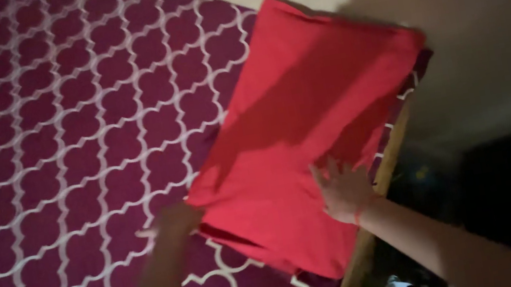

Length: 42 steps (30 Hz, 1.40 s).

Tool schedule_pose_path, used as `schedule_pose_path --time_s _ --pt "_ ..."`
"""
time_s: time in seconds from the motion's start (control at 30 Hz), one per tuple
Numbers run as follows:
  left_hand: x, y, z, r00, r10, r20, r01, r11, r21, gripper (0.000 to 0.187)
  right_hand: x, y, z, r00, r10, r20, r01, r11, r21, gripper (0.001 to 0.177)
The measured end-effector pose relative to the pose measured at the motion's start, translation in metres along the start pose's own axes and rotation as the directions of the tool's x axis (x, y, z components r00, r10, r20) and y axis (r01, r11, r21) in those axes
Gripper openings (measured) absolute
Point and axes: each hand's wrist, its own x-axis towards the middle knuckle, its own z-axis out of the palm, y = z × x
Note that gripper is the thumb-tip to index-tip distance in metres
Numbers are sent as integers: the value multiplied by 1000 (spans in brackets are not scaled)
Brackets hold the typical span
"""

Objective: Organizing and smoothing a bedsheet, and folding a pillow and blanket on a bed.

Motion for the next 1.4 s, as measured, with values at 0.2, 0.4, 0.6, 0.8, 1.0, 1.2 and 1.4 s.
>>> schedule_pose_path --time_s 0.2,0.4,0.6,0.8,1.0,1.2,1.4 --pt "-222 23 -48 965 66 -253 -75 997 -26 67 -82 -27 -29 963 -246 -108 177 883 -434 65" --pt "-377 -11 -57 860 107 -499 -122 992 2 62 -179 -73 -101 811 -425 -402 326 899 -293 66" --pt "-466 -41 -51 660 79 -747 -106 994 11 63 -249 -99 -138 771 -438 -463 334 896 -291 69" --pt "-522 -64 -23 512 58 -857 -82 996 18 70 -300 -103 -159 651 -539 -534 402 842 -360 75" --pt "-602 -59 23 459 -36 -887 -21 998 -51 67 -362 -106 -156 506 -613 -607 478 785 -394 75" --pt "-650 -67 104 354 -67 -933 -21 997 -80 67 -417 -117 -119 379 -682 -625 611 692 -384 70" --pt "-704 -96 180 298 -203 -933 37 979 -202 66 -461 -156 -86 305 -763 -570 728 573 -378 69"
